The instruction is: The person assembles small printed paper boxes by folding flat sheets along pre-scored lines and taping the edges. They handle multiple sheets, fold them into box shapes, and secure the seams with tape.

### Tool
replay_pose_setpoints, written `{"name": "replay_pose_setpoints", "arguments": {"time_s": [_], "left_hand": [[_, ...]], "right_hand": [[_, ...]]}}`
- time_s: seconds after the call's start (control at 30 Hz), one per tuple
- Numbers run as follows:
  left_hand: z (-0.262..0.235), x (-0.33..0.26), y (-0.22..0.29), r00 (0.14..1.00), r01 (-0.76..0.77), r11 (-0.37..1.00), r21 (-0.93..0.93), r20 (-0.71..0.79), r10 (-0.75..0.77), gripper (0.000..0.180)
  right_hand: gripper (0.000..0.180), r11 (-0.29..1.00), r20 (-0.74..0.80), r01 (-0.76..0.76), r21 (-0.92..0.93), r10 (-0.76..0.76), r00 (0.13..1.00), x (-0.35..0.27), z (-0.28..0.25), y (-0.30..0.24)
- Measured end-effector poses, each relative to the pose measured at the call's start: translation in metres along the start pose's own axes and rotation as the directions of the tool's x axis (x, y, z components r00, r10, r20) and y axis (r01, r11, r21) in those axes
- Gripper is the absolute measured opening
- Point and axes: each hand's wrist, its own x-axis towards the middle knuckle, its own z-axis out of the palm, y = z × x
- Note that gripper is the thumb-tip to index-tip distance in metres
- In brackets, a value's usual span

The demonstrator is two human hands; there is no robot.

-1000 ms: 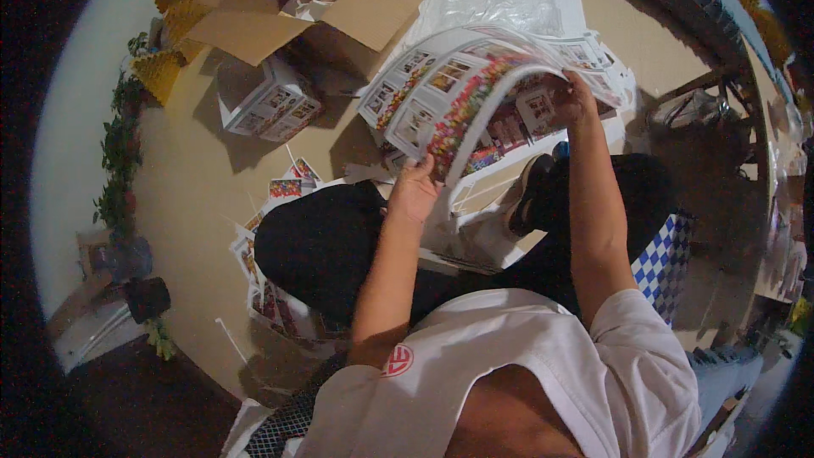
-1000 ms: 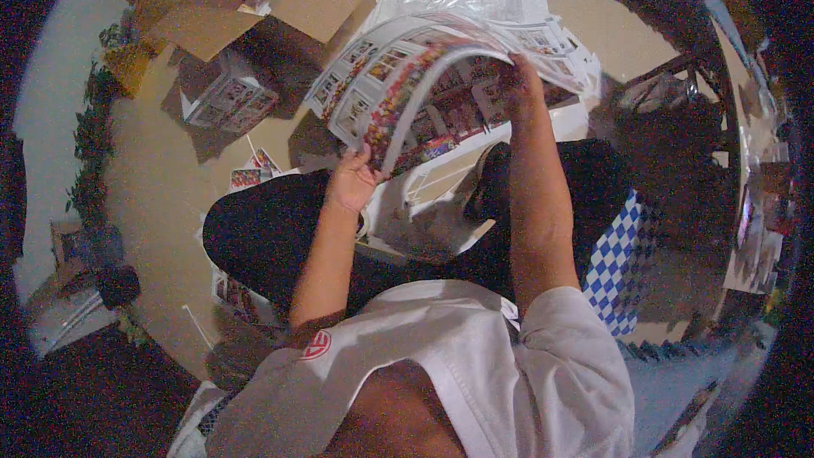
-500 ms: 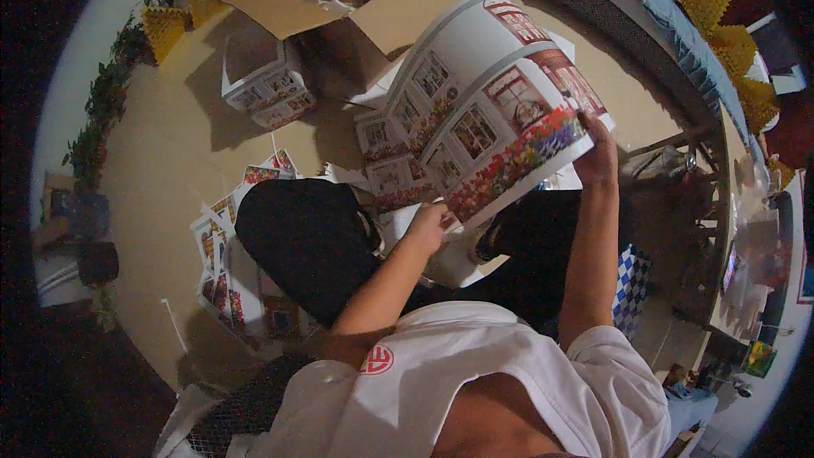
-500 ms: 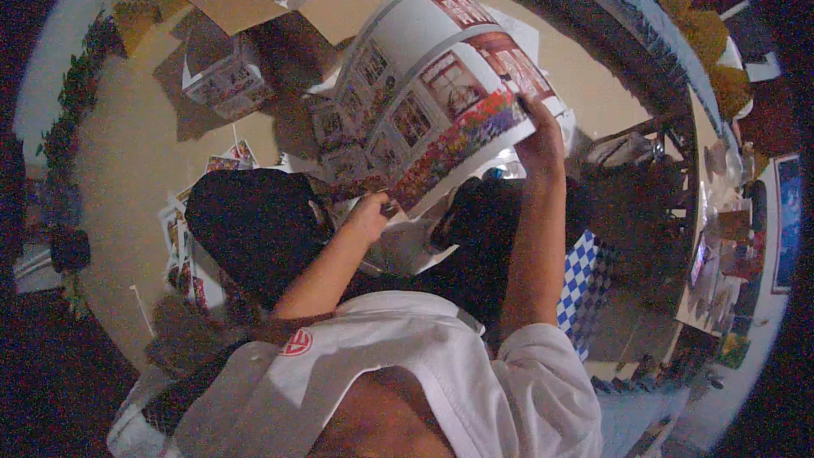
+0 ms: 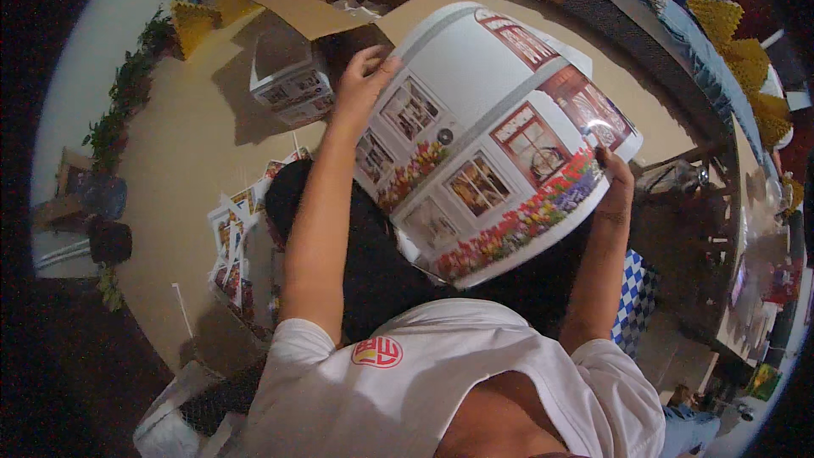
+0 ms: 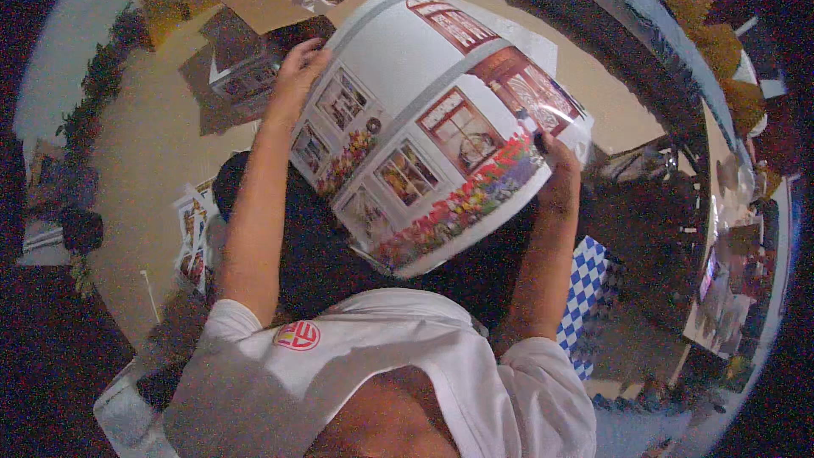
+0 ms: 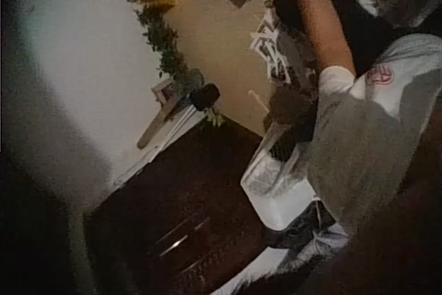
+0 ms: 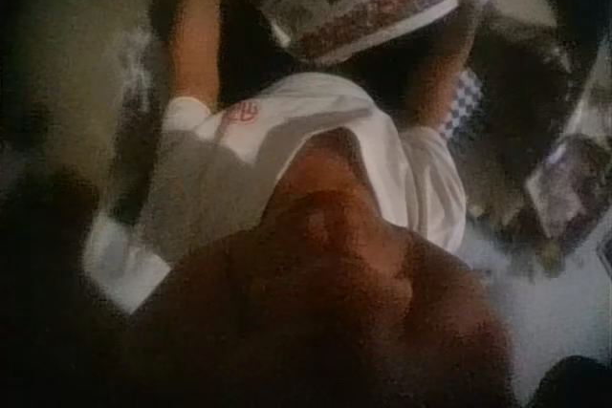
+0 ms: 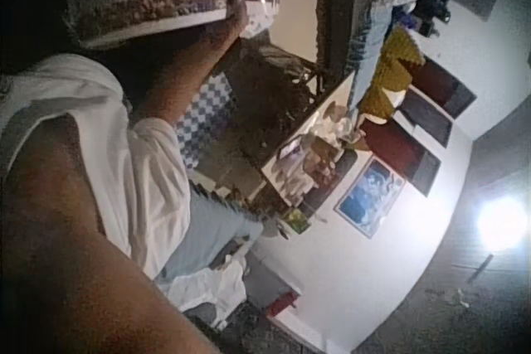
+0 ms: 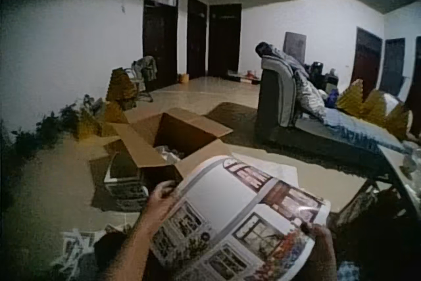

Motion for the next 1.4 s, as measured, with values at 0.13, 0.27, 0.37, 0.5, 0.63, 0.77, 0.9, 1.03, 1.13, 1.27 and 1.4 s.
{"name": "replay_pose_setpoints", "arguments": {"time_s": [0.13, 0.27, 0.37, 0.5, 0.63, 0.77, 0.9, 1.03, 1.13, 1.27, 1.4], "left_hand": [[-0.011, 0.011, 0.035, 0.908, 0.233, 0.955, -0.184, 0.392, -0.146, 0.037], [-0.014, 0.014, 0.045, 0.882, 0.155, 0.967, -0.203, 0.469, -0.043, 0.032], [-0.008, 0.009, 0.048, 0.891, 0.132, 0.974, -0.182, 0.453, -0.036, 0.03], [0.002, 0.015, 0.043, 0.882, 0.073, 0.962, -0.264, 0.468, 0.061, 0.029], [0.012, 0.024, 0.043, 0.902, 0.138, 0.972, -0.192, 0.43, -0.043, 0.028], [0.023, 0.044, 0.039, 0.865, 0.131, 0.977, -0.168, 0.5, -0.03, 0.028], [0.045, 0.052, 0.052, 0.83, 0.152, 0.988, -0.026, 0.546, -0.114, 0.026], [0.042, 0.05, 0.037, 0.858, 0.185, 0.982, -0.042, 0.495, -0.14, 0.025], [0.033, 0.039, 0.035, 0.883, 0.192, 0.978, -0.079, 0.45, -0.137, 0.025], [0.03, 0.035, 0.015, 0.891, 0.233, 0.965, -0.124, 0.425, -0.16, 0.023], [0.04, 0.038, 0.0, 0.889, 0.191, 0.982, -0.018, 0.427, -0.165, 0.025]], "right_hand": [[0.037, 0.999, -0.002, -0.04, 0.017, 0.04, 0.999, -0.004, 0.001, 0.0], [0.037, 0.987, -0.139, -0.157, 0.016, 0.158, 0.978, 0.013, -0.009, 0.011], [0.036, 0.981, -0.241, -0.187, 0.056, 0.195, 0.951, 0.02, -0.009, 0.019], [0.041, 0.972, -0.249, -0.229, 0.063, 0.237, 0.939, 0.027, -0.036, 0.029], [0.049, 0.944, -0.405, -0.08, -0.321, -0.06, 0.912, 0.021, 0.0, 0.035], [0.052, -0.025, 0.048, 0.042, -0.999, -0.592, 0.805, 0.049, -0.028, 0.042], [0.047, 0.571, 0.078, 0.058, -0.819, 0.011, 0.997, 0.08, 0.017, 0.026], [0.059, 0.306, 0.175, 0.078, -0.949, 0.303, 0.937, 0.108, 0.099, 0.001], [0.064, 0.374, 0.216, 0.036, -0.927, 0.452, 0.866, 0.113, 0.123, 0.035], [0.077, 0.512, 0.34, 0.1, -0.853, 0.4, 0.851, 0.112, 0.118, 0.084], [0.065, 0.643, 0.429, -0.066, -0.763, 0.58, 0.692, 0.106, 0.155, 0.071]]}}
